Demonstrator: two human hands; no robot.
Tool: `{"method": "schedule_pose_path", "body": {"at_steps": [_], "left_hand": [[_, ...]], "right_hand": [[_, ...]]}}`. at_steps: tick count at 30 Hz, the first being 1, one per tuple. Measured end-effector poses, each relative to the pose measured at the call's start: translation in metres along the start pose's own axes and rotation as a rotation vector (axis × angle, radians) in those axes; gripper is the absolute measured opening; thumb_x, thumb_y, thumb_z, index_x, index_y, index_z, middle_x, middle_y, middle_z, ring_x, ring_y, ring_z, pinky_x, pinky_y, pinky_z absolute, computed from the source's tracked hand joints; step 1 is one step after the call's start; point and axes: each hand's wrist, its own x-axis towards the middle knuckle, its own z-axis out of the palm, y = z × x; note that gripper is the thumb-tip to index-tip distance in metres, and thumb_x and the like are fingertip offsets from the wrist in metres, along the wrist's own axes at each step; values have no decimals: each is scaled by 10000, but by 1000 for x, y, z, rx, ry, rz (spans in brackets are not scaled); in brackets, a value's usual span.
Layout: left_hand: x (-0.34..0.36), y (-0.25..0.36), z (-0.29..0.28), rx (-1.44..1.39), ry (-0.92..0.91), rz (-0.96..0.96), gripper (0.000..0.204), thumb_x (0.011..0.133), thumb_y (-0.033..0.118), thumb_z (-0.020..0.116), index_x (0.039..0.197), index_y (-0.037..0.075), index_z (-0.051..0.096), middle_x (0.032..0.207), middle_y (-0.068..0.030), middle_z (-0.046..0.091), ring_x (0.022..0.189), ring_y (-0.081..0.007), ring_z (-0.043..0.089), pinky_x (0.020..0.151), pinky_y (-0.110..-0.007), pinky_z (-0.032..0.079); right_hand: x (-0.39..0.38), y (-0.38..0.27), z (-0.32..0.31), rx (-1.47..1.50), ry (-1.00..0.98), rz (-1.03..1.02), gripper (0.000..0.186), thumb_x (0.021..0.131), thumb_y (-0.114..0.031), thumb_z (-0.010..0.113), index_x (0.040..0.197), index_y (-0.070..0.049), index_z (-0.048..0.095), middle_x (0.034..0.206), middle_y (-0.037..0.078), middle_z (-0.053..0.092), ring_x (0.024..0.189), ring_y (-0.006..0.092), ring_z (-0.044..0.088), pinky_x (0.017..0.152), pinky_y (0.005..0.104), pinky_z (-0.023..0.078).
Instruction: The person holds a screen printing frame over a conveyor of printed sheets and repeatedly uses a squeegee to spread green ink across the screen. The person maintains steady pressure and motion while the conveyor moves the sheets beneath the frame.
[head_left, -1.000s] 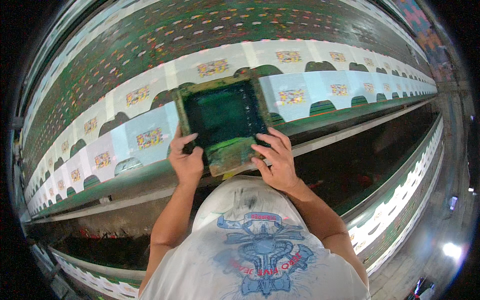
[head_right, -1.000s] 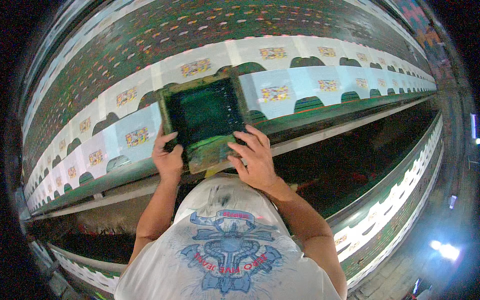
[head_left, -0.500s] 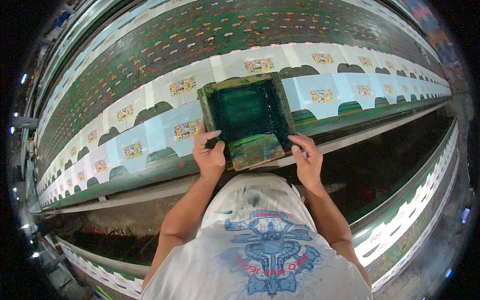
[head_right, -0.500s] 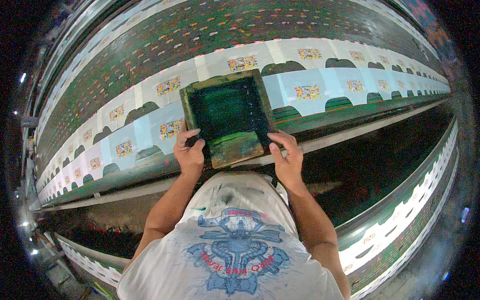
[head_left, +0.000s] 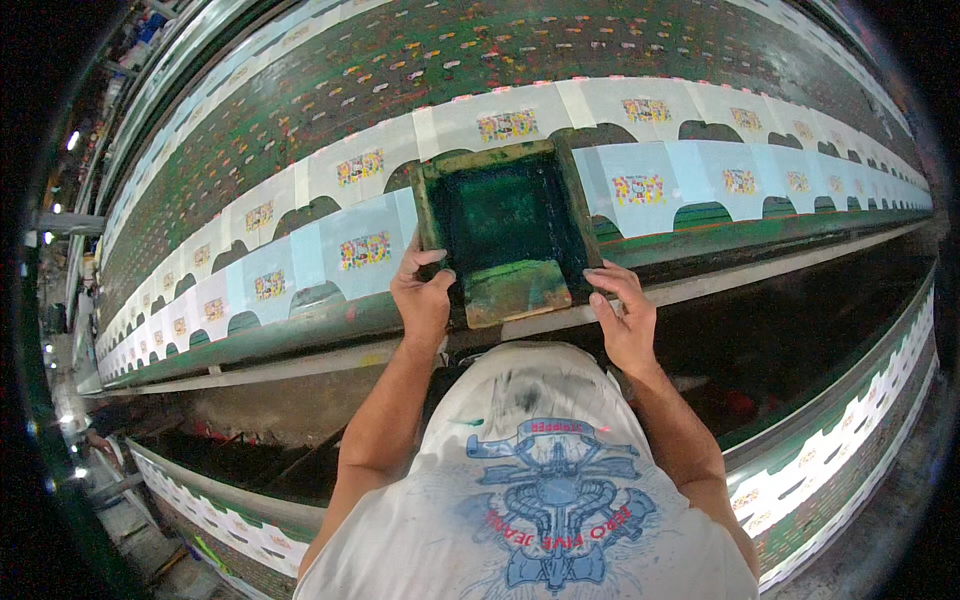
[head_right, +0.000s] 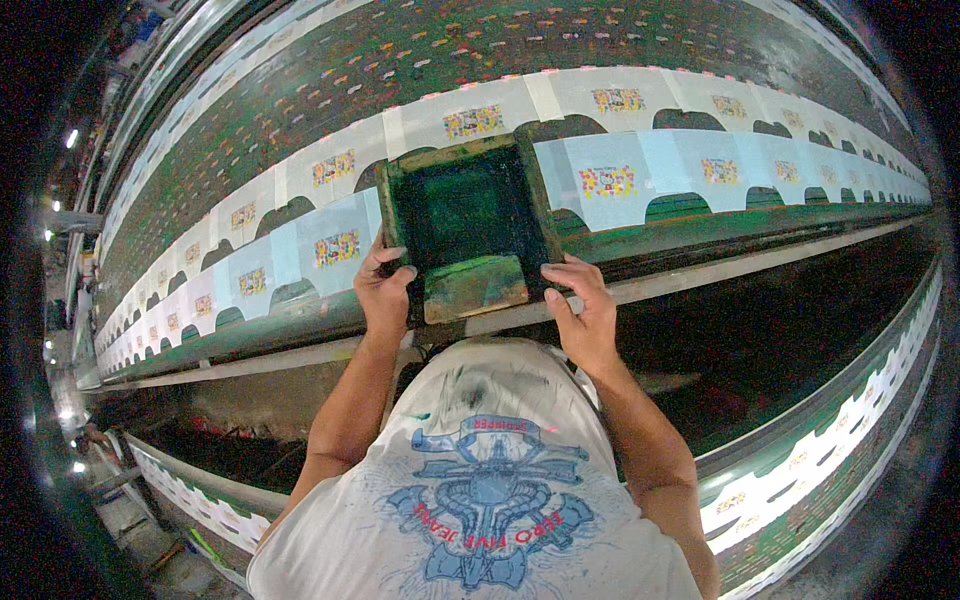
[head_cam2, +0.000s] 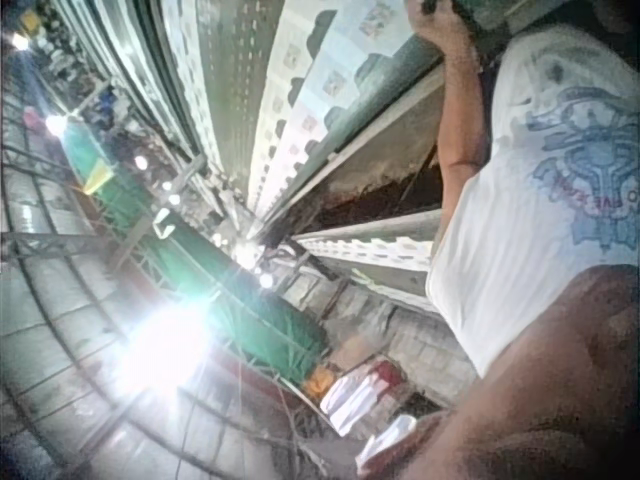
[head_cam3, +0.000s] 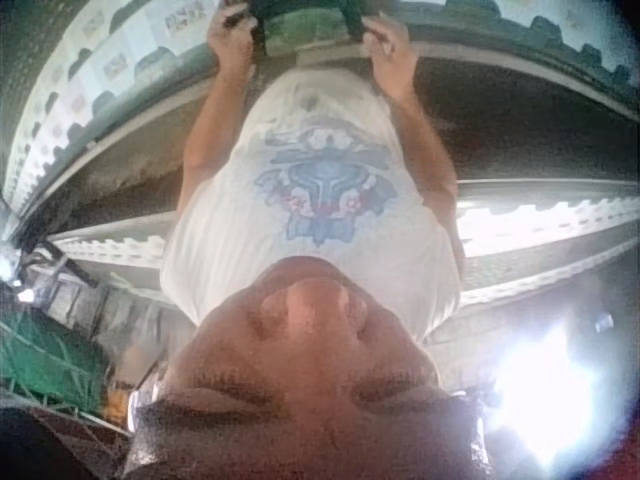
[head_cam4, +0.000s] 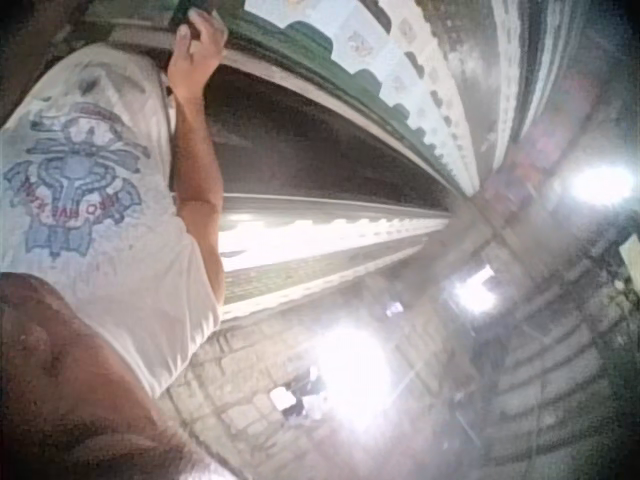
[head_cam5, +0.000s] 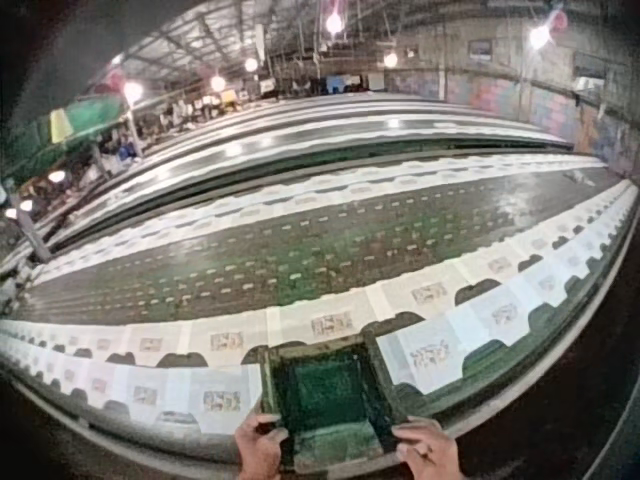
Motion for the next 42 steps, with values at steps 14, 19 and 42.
{"method": "schedule_pose_path", "body": {"at_steps": [14,19,42], "left_hand": [[0,6,-3,54,64,-141,371,742,-188,680,1063,-18,755,1721,-245,527,1449,-303,626,1167,-398,506],[2,6,-4,79,29,-128,323,764,-194,678,1029,-20,743,1734,-253,506,1535,-314,554,1232,-408,442],[13,2,-13,11,6,-232,417,944,-172,694,1333,-22,700,1667,-235,557,1492,-285,590,1246,-385,471]], "right_hand": [[32,-43,-8,-230,-261,-397,323,885,-45,852,1200,-79,788,1206,107,770,1111,345,740,992,489,589],[49,-52,35,-563,-583,-499,457,868,-136,848,1318,-105,776,1379,118,677,1394,313,583,1122,482,515],[227,-42,81,-703,-677,-271,455,894,-2,669,1313,-110,806,1135,193,747,1153,421,712,1052,544,570]]}}
